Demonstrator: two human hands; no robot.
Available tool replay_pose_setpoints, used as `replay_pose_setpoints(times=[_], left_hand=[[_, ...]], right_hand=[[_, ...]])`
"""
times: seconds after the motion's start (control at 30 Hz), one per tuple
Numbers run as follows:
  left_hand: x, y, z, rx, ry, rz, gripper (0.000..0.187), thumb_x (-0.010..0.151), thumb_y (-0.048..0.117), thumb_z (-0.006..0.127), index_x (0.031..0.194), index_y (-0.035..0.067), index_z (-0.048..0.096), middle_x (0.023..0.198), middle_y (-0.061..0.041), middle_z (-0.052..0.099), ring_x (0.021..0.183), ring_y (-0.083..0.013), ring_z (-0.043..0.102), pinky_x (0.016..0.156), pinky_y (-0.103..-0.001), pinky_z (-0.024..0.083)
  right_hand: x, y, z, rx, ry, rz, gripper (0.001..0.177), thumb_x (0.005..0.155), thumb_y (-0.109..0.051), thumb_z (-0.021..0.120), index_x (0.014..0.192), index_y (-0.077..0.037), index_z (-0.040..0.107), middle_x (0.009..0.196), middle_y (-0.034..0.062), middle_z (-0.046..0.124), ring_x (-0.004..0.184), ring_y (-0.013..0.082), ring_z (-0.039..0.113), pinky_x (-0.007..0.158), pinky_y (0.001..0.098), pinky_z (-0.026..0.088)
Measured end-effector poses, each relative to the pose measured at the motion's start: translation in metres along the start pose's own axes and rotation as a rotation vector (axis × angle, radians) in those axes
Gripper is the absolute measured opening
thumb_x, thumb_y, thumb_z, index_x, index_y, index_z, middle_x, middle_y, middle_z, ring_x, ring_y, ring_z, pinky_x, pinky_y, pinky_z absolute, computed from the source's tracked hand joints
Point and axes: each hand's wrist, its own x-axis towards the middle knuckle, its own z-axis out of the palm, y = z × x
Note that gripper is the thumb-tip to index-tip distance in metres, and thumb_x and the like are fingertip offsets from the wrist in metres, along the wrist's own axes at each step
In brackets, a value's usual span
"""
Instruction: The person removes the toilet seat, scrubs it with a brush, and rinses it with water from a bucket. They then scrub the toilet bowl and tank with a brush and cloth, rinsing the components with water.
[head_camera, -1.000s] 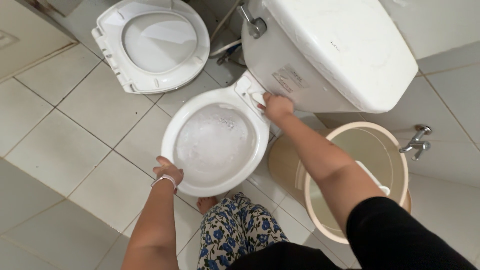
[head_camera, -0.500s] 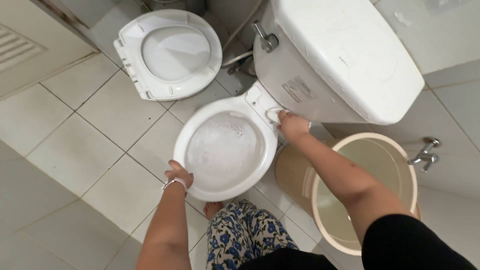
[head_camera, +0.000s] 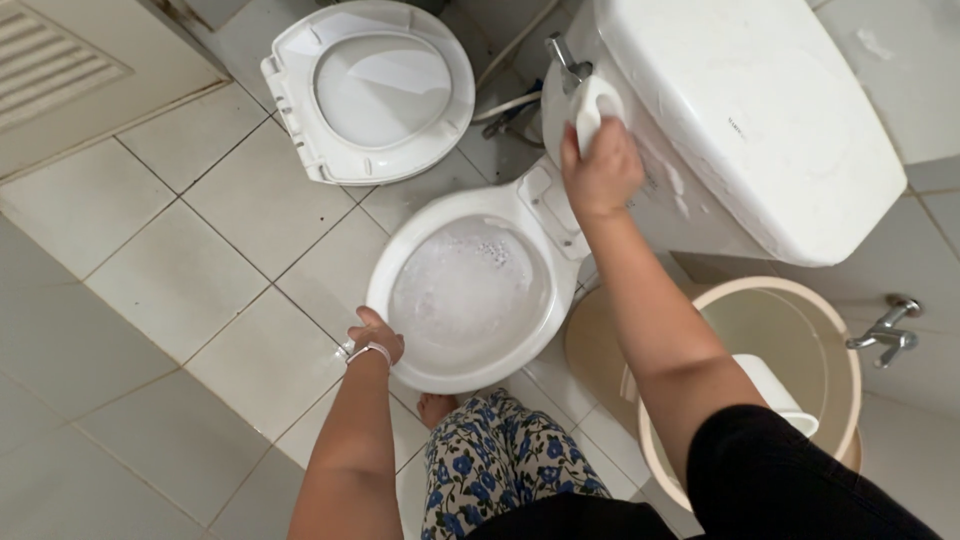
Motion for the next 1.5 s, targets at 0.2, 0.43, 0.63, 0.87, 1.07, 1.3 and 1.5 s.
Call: replay_pose_setpoints(times=[0.2, 0.43, 0.63, 0.87, 1.07, 1.3, 1.5], left_hand=[[-0.005, 0.009, -0.014, -0.034, 0.024, 0.047, 0.110, 0.093, 0.026, 0.072, 0.162, 0.015, -0.012, 0.156, -0.032, 0.023, 0.129, -0.0449, 0.055, 0.107, -0.046, 0.052], [-0.025, 0.003, -0.021, 0.038, 0.025, 0.046, 0.103, 0.096, 0.033, 0.069, 0.162, 0.017, -0.008, 0.149, -0.030, 0.034, 0.126, -0.0445, 0.057, 0.100, -0.050, 0.056], [-0.070, 0.026, -0.046, -0.081, -0.076, -0.046, 0.091, 0.100, 0.025, 0.062, 0.161, 0.019, -0.005, 0.151, -0.026, 0.030, 0.102, -0.0431, 0.068, 0.066, -0.045, 0.063], [-0.083, 0.027, -0.056, -0.050, -0.063, -0.009, 0.094, 0.099, 0.026, 0.065, 0.157, 0.018, -0.008, 0.148, -0.027, 0.029, 0.078, -0.0384, 0.070, 0.055, -0.041, 0.062], [-0.085, 0.030, -0.058, -0.054, -0.042, 0.020, 0.091, 0.099, 0.026, 0.064, 0.156, 0.015, -0.006, 0.147, -0.027, 0.031, 0.074, -0.0361, 0.070, 0.054, -0.040, 0.062], [-0.092, 0.036, -0.051, -0.006, -0.033, -0.018, 0.086, 0.100, 0.026, 0.063, 0.156, 0.013, -0.001, 0.147, -0.029, 0.034, 0.063, -0.0346, 0.070, 0.055, -0.040, 0.063], [-0.075, 0.029, -0.044, -0.012, 0.021, -0.013, 0.093, 0.099, 0.025, 0.064, 0.159, 0.016, -0.005, 0.153, -0.028, 0.031, 0.095, -0.0435, 0.069, 0.067, -0.045, 0.066]], right_hand=[[-0.064, 0.069, -0.078, -0.223, -0.026, 0.102, 0.053, 0.084, -0.038, 0.093, 0.111, -0.002, 0.067, 0.088, 0.0149, 0.071, 0.072, 0.0340, 0.070, 0.063, 0.0447, 0.057], [-0.081, 0.095, -0.093, -0.274, -0.011, 0.048, 0.048, 0.092, -0.034, 0.094, 0.113, 0.000, 0.066, 0.084, 0.0138, 0.069, 0.071, 0.0338, 0.068, 0.062, 0.0435, 0.056], [0.012, 0.001, 0.001, 0.030, -0.047, 0.128, 0.041, 0.089, -0.033, 0.088, 0.108, -0.004, 0.068, 0.078, 0.0136, 0.070, 0.065, 0.0357, 0.068, 0.057, 0.0456, 0.054], [-0.103, 0.106, -0.141, -0.174, 0.052, 0.135, 0.045, 0.099, -0.028, 0.088, 0.120, 0.003, 0.064, 0.096, 0.0147, 0.074, 0.073, 0.0310, 0.071, 0.064, 0.0396, 0.059], [-0.084, 0.081, -0.093, -0.063, 0.095, 0.166, 0.041, 0.095, -0.029, 0.088, 0.115, -0.003, 0.063, 0.089, 0.0130, 0.071, 0.071, 0.0327, 0.071, 0.063, 0.0405, 0.058], [-0.088, 0.076, -0.093, 0.004, 0.015, 0.288, 0.046, 0.091, -0.035, 0.088, 0.114, -0.004, 0.063, 0.091, 0.0146, 0.070, 0.076, 0.0356, 0.071, 0.066, 0.0432, 0.057], [-0.157, 0.147, -0.148, 0.254, 0.202, 0.714, 0.046, 0.100, -0.020, 0.084, 0.120, 0.004, 0.050, 0.102, 0.0159, 0.066, 0.089, 0.0257, 0.067, 0.079, 0.0381, 0.057]])
